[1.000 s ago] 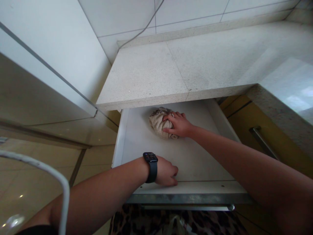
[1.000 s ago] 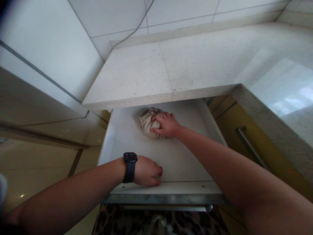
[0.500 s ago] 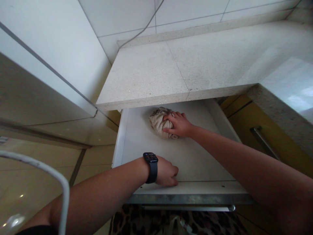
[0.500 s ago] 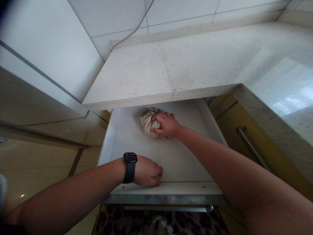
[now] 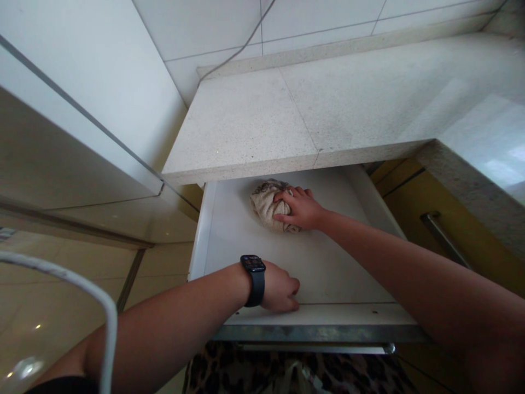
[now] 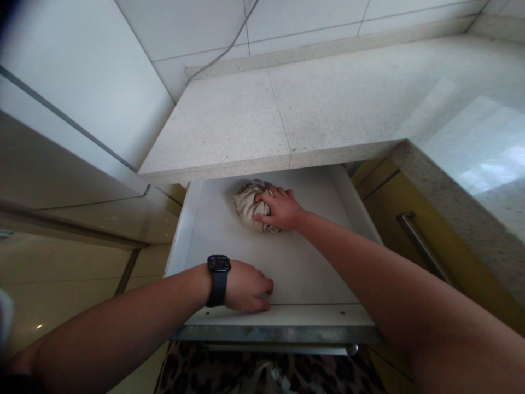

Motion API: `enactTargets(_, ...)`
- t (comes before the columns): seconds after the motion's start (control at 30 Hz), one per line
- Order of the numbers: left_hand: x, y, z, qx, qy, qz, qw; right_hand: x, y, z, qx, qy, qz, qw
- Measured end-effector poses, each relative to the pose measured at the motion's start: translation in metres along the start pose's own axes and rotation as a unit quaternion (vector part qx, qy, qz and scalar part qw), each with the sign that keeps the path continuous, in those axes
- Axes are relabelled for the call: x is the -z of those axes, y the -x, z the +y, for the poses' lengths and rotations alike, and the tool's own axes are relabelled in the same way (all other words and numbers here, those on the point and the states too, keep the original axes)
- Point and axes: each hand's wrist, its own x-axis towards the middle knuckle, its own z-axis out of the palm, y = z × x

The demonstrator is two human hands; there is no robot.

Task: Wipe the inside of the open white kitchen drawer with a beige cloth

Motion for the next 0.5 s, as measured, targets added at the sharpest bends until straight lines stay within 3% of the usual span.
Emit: enactTargets(0.5, 0.001, 0.0016, 0.001, 0.001, -0.003, -0.003, 1.0, -0.0017, -0.0006, 0.003, 0.006, 0.0, 0.005, 1.0)
